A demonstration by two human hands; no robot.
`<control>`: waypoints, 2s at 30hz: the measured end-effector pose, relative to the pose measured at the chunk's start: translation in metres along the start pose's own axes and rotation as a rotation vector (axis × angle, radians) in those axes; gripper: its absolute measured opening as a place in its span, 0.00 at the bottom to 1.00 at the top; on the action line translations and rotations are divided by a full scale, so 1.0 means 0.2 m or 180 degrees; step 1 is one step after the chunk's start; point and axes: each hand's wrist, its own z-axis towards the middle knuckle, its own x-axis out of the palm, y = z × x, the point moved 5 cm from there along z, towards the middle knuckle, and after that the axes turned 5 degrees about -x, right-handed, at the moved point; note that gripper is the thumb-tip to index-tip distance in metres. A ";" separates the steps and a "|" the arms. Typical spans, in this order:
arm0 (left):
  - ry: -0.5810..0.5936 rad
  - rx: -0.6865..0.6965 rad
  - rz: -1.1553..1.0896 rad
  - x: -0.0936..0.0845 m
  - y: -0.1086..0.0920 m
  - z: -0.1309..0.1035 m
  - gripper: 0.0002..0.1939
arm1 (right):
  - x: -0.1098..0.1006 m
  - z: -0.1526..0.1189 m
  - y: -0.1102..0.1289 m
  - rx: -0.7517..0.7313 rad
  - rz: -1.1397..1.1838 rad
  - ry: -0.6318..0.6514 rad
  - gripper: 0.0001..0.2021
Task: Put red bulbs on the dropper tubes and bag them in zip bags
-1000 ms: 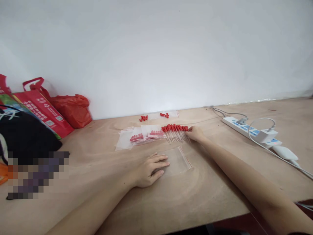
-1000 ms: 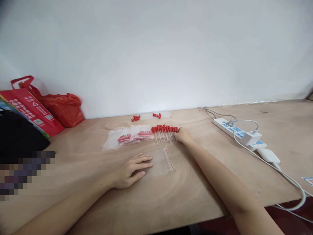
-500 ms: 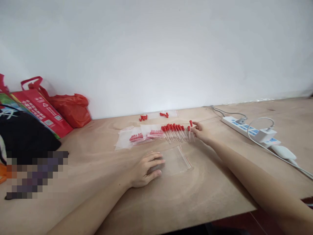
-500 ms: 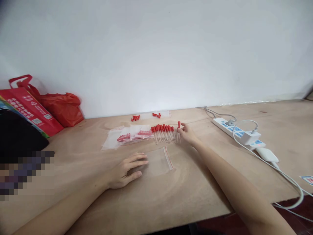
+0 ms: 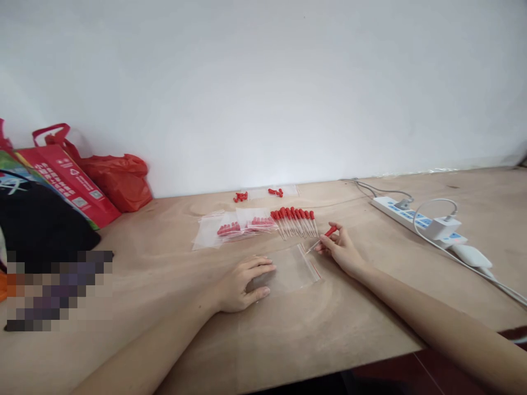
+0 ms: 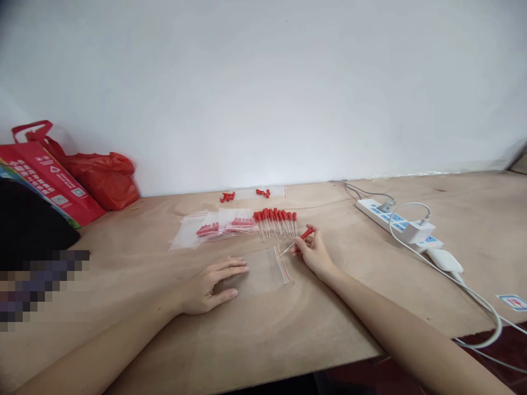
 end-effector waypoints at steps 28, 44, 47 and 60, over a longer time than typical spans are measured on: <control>0.0103 -0.0079 0.0021 0.01 0.00 0.01 0.23 | 0.13 -0.08 0.05 0.0278 -0.0398 0.2329 0.19; -0.0011 0.0144 0.0116 0.00 -0.01 0.01 0.23 | 0.11 -0.08 0.04 0.0349 -0.0351 0.1875 0.18; 0.0005 0.0134 0.0118 -0.01 -0.01 0.01 0.23 | 0.11 -0.09 0.04 0.0461 -0.0324 0.1858 0.19; 0.0023 0.0077 0.0202 0.00 0.00 0.01 0.24 | 0.09 -0.08 0.00 0.0764 -0.0405 0.1074 0.18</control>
